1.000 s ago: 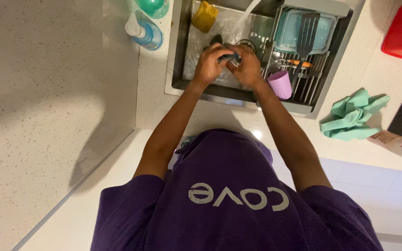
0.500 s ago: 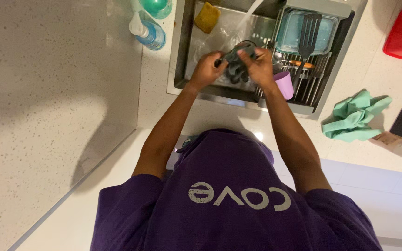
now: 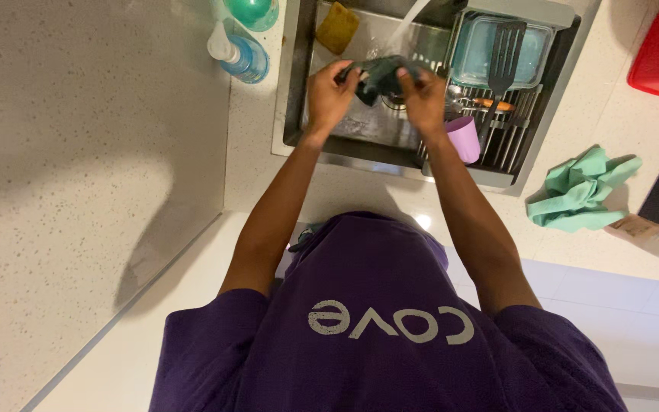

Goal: The person wipes the black gas stovetop and surrounding white countertop using a green cloth and a yellow sponge. They move a blue bowl and a dish rack to access the counter, then wipe the sink area and rinse the sponge under running water.

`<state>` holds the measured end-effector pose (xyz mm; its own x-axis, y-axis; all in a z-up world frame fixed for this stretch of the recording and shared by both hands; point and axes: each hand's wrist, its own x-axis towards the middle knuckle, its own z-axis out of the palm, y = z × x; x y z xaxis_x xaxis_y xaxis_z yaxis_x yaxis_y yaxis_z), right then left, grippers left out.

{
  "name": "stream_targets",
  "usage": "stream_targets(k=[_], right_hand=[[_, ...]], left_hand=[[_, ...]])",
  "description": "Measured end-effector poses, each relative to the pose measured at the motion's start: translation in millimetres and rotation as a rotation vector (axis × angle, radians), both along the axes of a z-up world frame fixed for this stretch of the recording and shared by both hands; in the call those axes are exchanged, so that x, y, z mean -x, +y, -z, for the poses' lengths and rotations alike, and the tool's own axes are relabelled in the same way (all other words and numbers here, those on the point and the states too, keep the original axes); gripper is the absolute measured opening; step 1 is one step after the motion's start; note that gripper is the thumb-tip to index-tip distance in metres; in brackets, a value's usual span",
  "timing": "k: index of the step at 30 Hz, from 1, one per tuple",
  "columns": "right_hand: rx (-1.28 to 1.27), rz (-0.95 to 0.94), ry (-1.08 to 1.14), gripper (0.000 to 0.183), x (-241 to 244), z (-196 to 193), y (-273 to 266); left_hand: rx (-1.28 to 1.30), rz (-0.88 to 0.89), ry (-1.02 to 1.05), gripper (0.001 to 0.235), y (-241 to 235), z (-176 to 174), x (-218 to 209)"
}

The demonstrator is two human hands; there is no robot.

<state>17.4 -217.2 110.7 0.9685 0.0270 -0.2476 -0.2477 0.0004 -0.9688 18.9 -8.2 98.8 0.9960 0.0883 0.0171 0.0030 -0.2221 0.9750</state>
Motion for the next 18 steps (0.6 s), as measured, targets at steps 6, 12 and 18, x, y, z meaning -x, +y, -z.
stream_targets(k=[6, 12, 18], right_hand=[[0.268, -0.13, -0.198, 0.035, -10.4, -8.7, 46.2], [0.487, -0.043, -0.296, 0.029, 16.2, -23.5, 44.7], [0.335, -0.046, -0.14, 0.029, 56.3, -57.5, 31.3]], left_hand=[[-0.038, 0.003, -0.049, 0.031, -31.7, 7.1, 8.6], [1.21, -0.105, 0.835, 0.052, -35.4, 45.3, 25.3], [1.328, -0.106, 0.86, 0.027, -52.0, 162.0, -32.2]])
